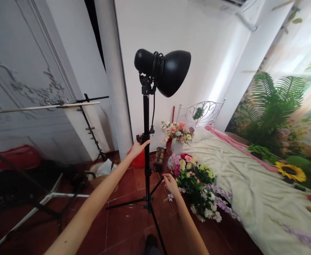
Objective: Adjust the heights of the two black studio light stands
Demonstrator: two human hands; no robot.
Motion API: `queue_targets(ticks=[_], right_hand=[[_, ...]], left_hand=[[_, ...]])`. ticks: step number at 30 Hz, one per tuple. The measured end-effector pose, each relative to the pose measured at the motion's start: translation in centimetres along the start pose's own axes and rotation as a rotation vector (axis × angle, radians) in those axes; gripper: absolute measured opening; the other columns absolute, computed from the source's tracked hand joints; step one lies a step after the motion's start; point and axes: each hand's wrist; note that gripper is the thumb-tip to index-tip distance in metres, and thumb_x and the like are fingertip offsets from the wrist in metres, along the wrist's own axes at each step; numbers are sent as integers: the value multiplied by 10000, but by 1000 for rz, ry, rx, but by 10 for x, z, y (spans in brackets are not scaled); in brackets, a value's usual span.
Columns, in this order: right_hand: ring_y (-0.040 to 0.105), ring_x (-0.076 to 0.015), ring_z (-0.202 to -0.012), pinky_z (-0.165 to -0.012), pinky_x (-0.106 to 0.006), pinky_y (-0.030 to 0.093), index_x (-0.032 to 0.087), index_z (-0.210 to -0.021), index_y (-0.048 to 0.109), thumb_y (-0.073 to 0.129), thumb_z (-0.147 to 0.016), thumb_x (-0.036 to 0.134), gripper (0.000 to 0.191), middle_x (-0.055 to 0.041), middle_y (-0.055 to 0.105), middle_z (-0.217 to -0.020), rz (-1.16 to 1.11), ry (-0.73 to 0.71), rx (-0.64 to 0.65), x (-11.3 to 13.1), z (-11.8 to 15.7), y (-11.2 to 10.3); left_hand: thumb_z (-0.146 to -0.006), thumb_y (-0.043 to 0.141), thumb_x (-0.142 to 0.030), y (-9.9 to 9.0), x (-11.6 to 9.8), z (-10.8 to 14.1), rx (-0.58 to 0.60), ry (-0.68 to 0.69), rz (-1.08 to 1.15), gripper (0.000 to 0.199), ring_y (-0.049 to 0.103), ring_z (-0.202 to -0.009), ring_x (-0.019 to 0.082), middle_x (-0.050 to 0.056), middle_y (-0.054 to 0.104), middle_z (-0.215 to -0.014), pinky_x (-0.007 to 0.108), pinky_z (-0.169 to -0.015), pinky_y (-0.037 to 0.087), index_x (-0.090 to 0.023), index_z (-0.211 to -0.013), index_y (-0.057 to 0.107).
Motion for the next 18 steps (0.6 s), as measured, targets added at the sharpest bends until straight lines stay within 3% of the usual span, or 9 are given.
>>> queue_targets(ticks=[4,7,10,13,18], right_hand=[[557,-113,-582,-575,-236,452,176,-1015,536,476,-770,321,291,-5,614,-754,335,-239,122,17,-61,12],[592,-139,-730,-670,-236,446,179,-1068,539,611,-690,246,391,-37,627,-905,639,-293,281,29,-95,22],[597,-200,-874,-712,-246,439,184,-1094,558,760,-552,310,591,-73,619,-1025,920,-226,450,41,-123,36],[601,-240,-888,-711,-258,436,180,-1034,615,808,-457,387,642,-74,645,-981,1101,-118,577,53,-145,47],[588,-144,-705,-670,-200,411,112,-871,677,790,-468,353,483,-24,666,-782,996,-26,703,73,-168,52]], left_hand=[[-725,627,-414,15,9,-26,58,-43,116,328,627,-726,152,53,664,-795,306,-742,508,-146,-912,604],[-715,624,-444,16,14,-36,92,-95,130,352,611,-623,134,50,652,-713,279,-652,506,-117,-845,617],[-708,621,-469,10,13,-42,140,-104,64,368,585,-585,113,29,627,-653,243,-601,481,-110,-785,608],[-719,599,-487,4,7,-46,191,-87,10,362,552,-558,97,-2,589,-594,219,-568,453,-126,-738,596],[-729,585,-496,-2,2,-51,196,-56,-32,358,513,-520,96,-19,543,-545,227,-537,426,-150,-638,559]])
Point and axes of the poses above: each hand's wrist, its own z-axis away from the middle knuckle, its own y-axis out of the palm, x = y × z
